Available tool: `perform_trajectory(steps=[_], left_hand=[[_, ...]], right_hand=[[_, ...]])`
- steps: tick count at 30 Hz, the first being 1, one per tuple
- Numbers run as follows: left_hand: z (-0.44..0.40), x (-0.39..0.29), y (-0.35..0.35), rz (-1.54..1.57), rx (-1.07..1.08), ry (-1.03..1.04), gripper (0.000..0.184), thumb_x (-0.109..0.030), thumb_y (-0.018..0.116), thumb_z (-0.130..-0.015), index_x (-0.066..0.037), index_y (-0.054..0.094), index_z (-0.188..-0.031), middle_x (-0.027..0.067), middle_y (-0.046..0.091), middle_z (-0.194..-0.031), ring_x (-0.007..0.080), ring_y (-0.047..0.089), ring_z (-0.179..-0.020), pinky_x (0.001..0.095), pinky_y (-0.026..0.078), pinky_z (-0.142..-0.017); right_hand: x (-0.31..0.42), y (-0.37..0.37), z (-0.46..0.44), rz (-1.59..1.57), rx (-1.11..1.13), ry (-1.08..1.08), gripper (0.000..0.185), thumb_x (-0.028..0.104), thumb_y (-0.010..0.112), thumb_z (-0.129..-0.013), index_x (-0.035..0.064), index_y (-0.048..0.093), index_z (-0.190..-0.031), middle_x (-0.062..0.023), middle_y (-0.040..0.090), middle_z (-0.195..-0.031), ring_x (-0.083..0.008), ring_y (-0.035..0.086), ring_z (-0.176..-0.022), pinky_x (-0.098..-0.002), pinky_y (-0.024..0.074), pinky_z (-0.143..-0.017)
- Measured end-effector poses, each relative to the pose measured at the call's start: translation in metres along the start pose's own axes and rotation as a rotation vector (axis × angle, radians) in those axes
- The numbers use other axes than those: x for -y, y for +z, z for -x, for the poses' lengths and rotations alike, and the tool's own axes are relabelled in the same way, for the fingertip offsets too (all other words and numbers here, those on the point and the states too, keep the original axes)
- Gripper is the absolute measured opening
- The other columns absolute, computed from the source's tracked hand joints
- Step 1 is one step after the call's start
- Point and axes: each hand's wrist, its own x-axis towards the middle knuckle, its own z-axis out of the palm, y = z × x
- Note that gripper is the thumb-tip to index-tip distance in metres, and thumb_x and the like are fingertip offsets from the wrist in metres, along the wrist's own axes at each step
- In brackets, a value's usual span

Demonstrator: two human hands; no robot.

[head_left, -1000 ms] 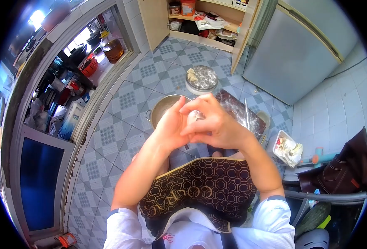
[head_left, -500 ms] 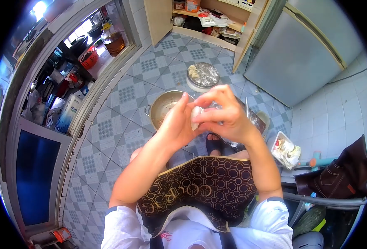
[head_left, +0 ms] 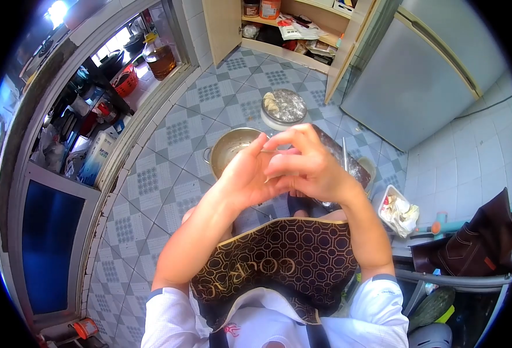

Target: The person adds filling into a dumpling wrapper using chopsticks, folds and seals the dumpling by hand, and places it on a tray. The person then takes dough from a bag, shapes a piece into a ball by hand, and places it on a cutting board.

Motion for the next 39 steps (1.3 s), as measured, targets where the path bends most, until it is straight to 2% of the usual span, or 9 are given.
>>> perform_trajectory(steps=[4, 8, 11, 13, 14, 23, 31, 34, 39], left_hand=[[0.001, 0.002, -0.001, 0.081, -0.001, 0.031, 0.048, -0.044, 0.022, -0.097, -0.008, 0.047, -0.115, 0.0108, 0.056, -0.108, 0.022, 0.057, -0.087, 0.0336, 0.046, -0.065], [-0.001, 0.003, 0.005, 0.088, 0.059, 0.015, 0.047, -0.044, 0.022, -0.097, -0.009, 0.048, -0.115, 0.0115, 0.056, -0.108, 0.0233, 0.058, -0.088, 0.0337, 0.047, -0.068], [0.0, 0.004, 0.014, -0.02, -0.124, 0.086, 0.049, -0.043, 0.022, -0.097, -0.006, 0.047, -0.116, 0.0119, 0.056, -0.107, 0.024, 0.058, -0.091, 0.0348, 0.048, -0.073], [-0.001, 0.006, 0.015, -0.163, -0.166, 0.15, 0.05, -0.041, 0.021, -0.097, -0.002, 0.046, -0.116, 0.0121, 0.057, -0.106, 0.0246, 0.058, -0.092, 0.0365, 0.049, -0.077], [-0.002, 0.006, 0.015, -0.165, -0.164, 0.151, 0.05, -0.041, 0.021, -0.097, -0.002, 0.046, -0.116, 0.0121, 0.057, -0.106, 0.0246, 0.058, -0.092, 0.0365, 0.049, -0.077], [-0.007, 0.007, -0.003, -0.077, -0.026, 0.16, 0.047, -0.038, 0.022, -0.098, -0.001, 0.048, -0.113, 0.0089, 0.057, -0.099, 0.0167, 0.058, -0.085, 0.035, 0.048, -0.078], [-0.005, 0.013, 0.011, -0.163, -0.284, 0.242, 0.04, -0.036, 0.027, -0.099, -0.005, 0.05, -0.109, 0.007, 0.057, -0.096, 0.016, 0.057, -0.083, 0.033, 0.049, -0.07], [-0.004, 0.009, -0.004, -0.058, -0.072, 0.188, 0.037, -0.034, 0.029, -0.099, -0.005, 0.05, -0.109, 0.0074, 0.057, -0.097, 0.017, 0.058, -0.084, 0.032, 0.05, -0.064], [-0.003, 0.008, 0.001, 0.051, -0.016, 0.096, 0.039, -0.035, 0.026, -0.098, -0.005, 0.049, -0.111, 0.0094, 0.056, -0.101, 0.0196, 0.058, -0.084, 0.0332, 0.051, -0.063]], right_hand=[[0.0, 0.002, 0.001, -0.031, 0.068, 0.022, 0.028, 0.009, 0.074, -0.058, 0.0129, 0.067, -0.084, -0.0041, 0.053, -0.11, -0.0267, 0.043, -0.1, -0.0363, 0.0393, -0.086], [-0.002, 0.002, -0.001, 0.062, 0.084, -0.098, 0.029, 0.009, 0.074, -0.058, 0.0122, 0.066, -0.086, -0.0046, 0.053, -0.109, -0.0266, 0.043, -0.099, -0.0368, 0.0392, -0.086], [0.004, -0.001, -0.003, 0.058, 0.039, -0.123, 0.028, 0.009, 0.075, -0.057, 0.0102, 0.066, -0.083, -0.004, 0.053, -0.108, -0.0255, 0.043, -0.099, -0.0351, 0.0426, -0.08], [0.012, -0.006, -0.002, -0.018, -0.09, 0.177, 0.027, 0.009, 0.077, -0.055, 0.0082, 0.066, -0.08, -0.0034, 0.055, -0.104, -0.0244, 0.045, -0.097, -0.034, 0.0446, -0.075], [0.01, -0.008, -0.001, -0.015, -0.09, 0.174, 0.027, 0.009, 0.077, -0.055, 0.0082, 0.066, -0.08, -0.0034, 0.055, -0.104, -0.0244, 0.045, -0.097, -0.034, 0.0446, -0.075], [0.005, -0.005, -0.002, 0.384, -0.157, -0.126, 0.021, 0.012, 0.073, -0.059, 0.0082, 0.066, -0.078, -0.0002, 0.06, -0.084, -0.0225, 0.05, -0.083, -0.032, 0.0426, -0.071], [0.004, -0.002, -0.004, 0.261, -0.141, -0.123, 0.023, 0.012, 0.073, -0.061, 0.0085, 0.065, -0.082, -0.0005, 0.059, -0.087, -0.0215, 0.049, -0.085, -0.0323, 0.0413, -0.075], [0.005, -0.003, -0.004, 0.171, -0.111, -0.115, 0.023, 0.012, 0.074, -0.061, 0.0098, 0.065, -0.083, -0.0009, 0.058, -0.088, -0.0215, 0.048, -0.086, -0.0323, 0.0415, -0.076], [0.003, -0.001, -0.003, 0.093, -0.055, -0.074, 0.023, 0.01, 0.075, -0.059, 0.0118, 0.066, -0.081, 0.0001, 0.057, -0.087, -0.0214, 0.047, -0.087, -0.031, 0.0421, -0.075]])
